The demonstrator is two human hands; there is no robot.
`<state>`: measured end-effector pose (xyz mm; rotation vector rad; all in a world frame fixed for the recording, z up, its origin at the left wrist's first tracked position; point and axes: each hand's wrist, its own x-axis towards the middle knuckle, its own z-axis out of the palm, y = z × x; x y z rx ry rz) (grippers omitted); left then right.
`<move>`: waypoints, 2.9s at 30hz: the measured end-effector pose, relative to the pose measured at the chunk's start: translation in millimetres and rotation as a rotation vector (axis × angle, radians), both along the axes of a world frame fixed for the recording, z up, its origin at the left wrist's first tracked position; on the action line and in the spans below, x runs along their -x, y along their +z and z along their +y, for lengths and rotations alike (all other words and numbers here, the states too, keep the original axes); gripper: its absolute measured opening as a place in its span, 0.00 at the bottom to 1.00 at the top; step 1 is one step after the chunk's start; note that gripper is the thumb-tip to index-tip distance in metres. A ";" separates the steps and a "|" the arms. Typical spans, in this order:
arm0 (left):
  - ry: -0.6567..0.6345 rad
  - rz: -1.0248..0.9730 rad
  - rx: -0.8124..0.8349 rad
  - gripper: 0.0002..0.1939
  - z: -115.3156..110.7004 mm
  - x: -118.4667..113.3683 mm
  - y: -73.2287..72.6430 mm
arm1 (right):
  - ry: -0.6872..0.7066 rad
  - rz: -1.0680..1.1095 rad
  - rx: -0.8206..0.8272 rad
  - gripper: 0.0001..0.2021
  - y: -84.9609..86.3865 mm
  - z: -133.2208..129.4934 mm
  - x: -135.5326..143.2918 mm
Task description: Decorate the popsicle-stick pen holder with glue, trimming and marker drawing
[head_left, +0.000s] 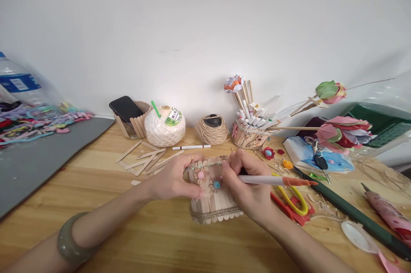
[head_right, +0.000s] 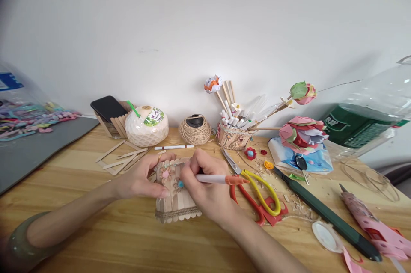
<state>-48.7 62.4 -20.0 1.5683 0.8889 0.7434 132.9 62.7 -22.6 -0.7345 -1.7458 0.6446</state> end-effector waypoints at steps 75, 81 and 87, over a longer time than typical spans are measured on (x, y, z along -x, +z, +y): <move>0.200 -0.159 0.080 0.17 -31.6 -37.2 -35.9 | -0.053 -0.159 -0.011 0.16 12.6 -2.9 -7.8; 0.188 -0.186 0.071 0.16 -33.3 -38.0 -33.2 | -0.037 -0.178 -0.014 0.15 12.7 -3.5 -8.8; 0.197 -0.198 0.083 0.17 -32.3 -38.0 -35.6 | -0.068 -0.171 -0.039 0.15 14.5 -2.9 -8.2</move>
